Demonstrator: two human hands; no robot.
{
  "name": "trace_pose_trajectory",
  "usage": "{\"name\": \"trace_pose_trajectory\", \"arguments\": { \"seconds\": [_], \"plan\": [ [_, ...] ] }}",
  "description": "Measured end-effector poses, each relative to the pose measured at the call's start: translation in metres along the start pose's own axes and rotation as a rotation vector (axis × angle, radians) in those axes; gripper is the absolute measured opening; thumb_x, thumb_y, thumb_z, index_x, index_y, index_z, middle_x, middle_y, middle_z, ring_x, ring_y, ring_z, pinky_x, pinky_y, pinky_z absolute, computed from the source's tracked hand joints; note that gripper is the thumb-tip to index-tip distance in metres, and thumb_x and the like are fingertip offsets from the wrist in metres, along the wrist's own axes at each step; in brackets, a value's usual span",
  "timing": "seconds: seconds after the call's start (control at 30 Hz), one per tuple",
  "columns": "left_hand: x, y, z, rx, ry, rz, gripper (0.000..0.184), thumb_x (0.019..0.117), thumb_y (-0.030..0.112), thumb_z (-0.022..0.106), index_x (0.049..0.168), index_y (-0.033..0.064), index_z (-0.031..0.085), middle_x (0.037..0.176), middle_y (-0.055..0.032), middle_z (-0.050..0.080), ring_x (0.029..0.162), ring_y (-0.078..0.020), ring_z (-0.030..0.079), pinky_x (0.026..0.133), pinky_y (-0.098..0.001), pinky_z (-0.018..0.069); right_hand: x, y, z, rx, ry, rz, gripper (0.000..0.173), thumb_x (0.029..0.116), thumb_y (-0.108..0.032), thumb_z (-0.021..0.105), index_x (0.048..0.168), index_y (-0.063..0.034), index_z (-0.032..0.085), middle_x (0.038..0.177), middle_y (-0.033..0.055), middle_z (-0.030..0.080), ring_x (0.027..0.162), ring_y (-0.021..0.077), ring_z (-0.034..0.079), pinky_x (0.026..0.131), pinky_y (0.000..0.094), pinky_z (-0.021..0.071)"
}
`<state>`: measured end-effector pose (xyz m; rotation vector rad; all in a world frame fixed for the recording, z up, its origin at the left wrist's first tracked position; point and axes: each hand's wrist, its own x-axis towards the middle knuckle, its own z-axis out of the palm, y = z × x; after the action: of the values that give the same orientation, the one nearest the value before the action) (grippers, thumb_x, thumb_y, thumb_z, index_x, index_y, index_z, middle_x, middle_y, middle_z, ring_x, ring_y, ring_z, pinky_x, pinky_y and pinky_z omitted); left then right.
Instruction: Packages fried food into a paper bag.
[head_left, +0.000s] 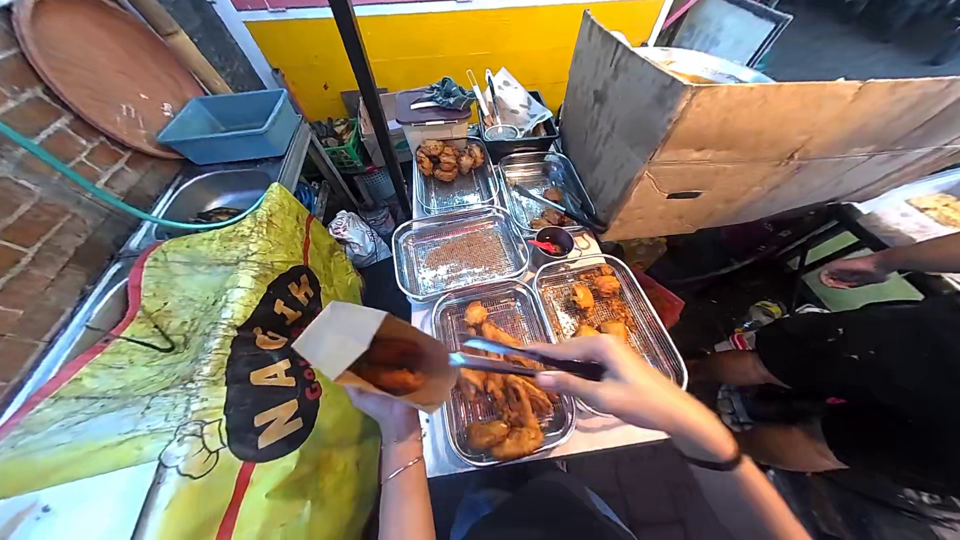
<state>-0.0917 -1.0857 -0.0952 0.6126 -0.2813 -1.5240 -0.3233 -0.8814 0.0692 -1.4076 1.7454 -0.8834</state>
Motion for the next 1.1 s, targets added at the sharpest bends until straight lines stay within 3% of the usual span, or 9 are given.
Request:
{"name": "trace_pose_trajectory", "arguments": {
  "seconds": [0.07, 0.17, 0.3, 0.37, 0.47, 0.6, 0.73, 0.87, 1.1],
  "plan": [
    [0.002, 0.01, -0.015, 0.041, 0.057, 0.054, 0.057, 0.1087, 0.05, 0.014, 0.123, 0.0148, 0.056, 0.105, -0.0012, 0.071, 0.098, -0.0133, 0.07, 0.079, -0.0395, 0.0609, -0.025, 0.043, -0.014, -0.084, -0.112, 0.216, 0.037, 0.0967, -0.048, 0.066, 0.127, -0.0294, 0.074, 0.105, -0.0062, 0.076, 0.091, 0.0049, 0.07, 0.085, 0.0339, 0.0585],
    [-0.004, 0.018, -0.021, 0.132, 0.143, 0.123, 0.058, 0.1091, 0.045, 0.008, 0.136, 0.0098, 0.046, 0.117, -0.005, 0.063, 0.108, -0.0135, 0.063, 0.089, -0.0392, 0.0557, -0.05, 0.118, 0.009, -0.222, -0.405, 0.608, 0.04, 0.0976, -0.048, 0.065, 0.12, -0.0177, 0.077, 0.099, 0.0116, 0.076, 0.091, 0.0274, 0.072, 0.089, 0.0561, 0.0543],
    [-0.005, 0.017, -0.021, 0.134, 0.174, 0.117, 0.058, 0.1092, 0.046, 0.009, 0.136, 0.0101, 0.047, 0.118, -0.0062, 0.064, 0.109, -0.0149, 0.064, 0.09, -0.04, 0.0558, -0.063, 0.179, 0.056, -0.027, -0.376, 0.796, 0.044, 0.0992, -0.05, 0.063, 0.128, -0.0176, 0.073, 0.086, 0.0075, 0.072, 0.065, 0.0167, 0.061, 0.066, 0.0392, 0.0516],
    [-0.005, 0.013, -0.02, 0.123, 0.166, 0.094, 0.059, 0.1092, 0.047, 0.01, 0.133, 0.0091, 0.049, 0.114, -0.0069, 0.066, 0.106, -0.0162, 0.065, 0.087, -0.0412, 0.0566, -0.053, 0.186, 0.07, 0.03, -0.303, 0.788, 0.043, 0.0991, -0.048, 0.064, 0.129, -0.0191, 0.072, 0.086, 0.0056, 0.072, 0.064, 0.0138, 0.06, 0.064, 0.037, 0.051],
    [-0.009, 0.005, -0.021, 0.126, 0.146, 0.044, 0.06, 0.1087, 0.049, 0.012, 0.136, 0.0119, 0.05, 0.119, -0.0062, 0.066, 0.11, -0.0165, 0.065, 0.09, -0.0429, 0.0564, -0.041, 0.197, 0.088, -0.015, -0.284, 0.723, 0.039, 0.0991, -0.044, 0.063, 0.127, -0.019, 0.074, 0.09, 0.0069, 0.075, 0.077, 0.0187, 0.068, 0.08, 0.045, 0.0544],
    [-0.006, -0.002, -0.029, 0.116, 0.096, 0.042, 0.058, 0.1091, 0.05, 0.014, 0.13, 0.0142, 0.054, 0.112, -0.0039, 0.069, 0.104, -0.0154, 0.068, 0.085, -0.0417, 0.0591, -0.052, 0.199, 0.079, 0.0, -0.212, 0.616, 0.037, 0.099, -0.042, 0.064, 0.127, -0.0203, 0.074, 0.095, 0.0058, 0.075, 0.079, 0.0171, 0.068, 0.082, 0.0428, 0.0554],
    [-0.007, -0.006, -0.03, 0.058, 0.075, 0.021, 0.058, 0.1087, 0.052, 0.015, 0.128, 0.0161, 0.056, 0.111, -0.0032, 0.071, 0.104, -0.016, 0.069, 0.085, -0.0432, 0.0597, -0.056, 0.177, 0.059, -0.279, -0.104, 0.515, 0.038, 0.1003, -0.047, 0.057, 0.132, -0.031, 0.071, 0.113, 0.0035, 0.076, 0.104, 0.0222, 0.072, 0.096, 0.0512, 0.054],
    [-0.009, -0.01, -0.025, -0.037, 0.054, -0.021, 0.058, 0.1075, 0.056, 0.019, 0.125, 0.0168, 0.058, 0.109, -0.003, 0.072, 0.103, -0.0166, 0.07, 0.083, -0.0446, 0.0605, -0.052, 0.161, 0.059, -0.586, -0.03, 0.276, 0.038, 0.1012, -0.042, 0.055, 0.133, -0.0294, 0.071, 0.101, 0.0106, 0.074, 0.085, 0.0318, 0.072, 0.073, 0.0551, 0.0565],
    [-0.012, -0.01, -0.022, -0.055, 0.11, -0.034, 0.055, 0.1074, 0.056, 0.021, 0.124, 0.0165, 0.057, 0.106, -0.0019, 0.071, 0.1, -0.0154, 0.07, 0.082, -0.0429, 0.0604, -0.044, 0.192, 0.044, -0.433, -0.336, 0.495, 0.05, 0.0963, -0.057, 0.059, 0.14, -0.0334, 0.064, 0.114, 0.0093, 0.074, 0.107, 0.0299, 0.069, 0.095, 0.0578, 0.0518]
  ]
}}
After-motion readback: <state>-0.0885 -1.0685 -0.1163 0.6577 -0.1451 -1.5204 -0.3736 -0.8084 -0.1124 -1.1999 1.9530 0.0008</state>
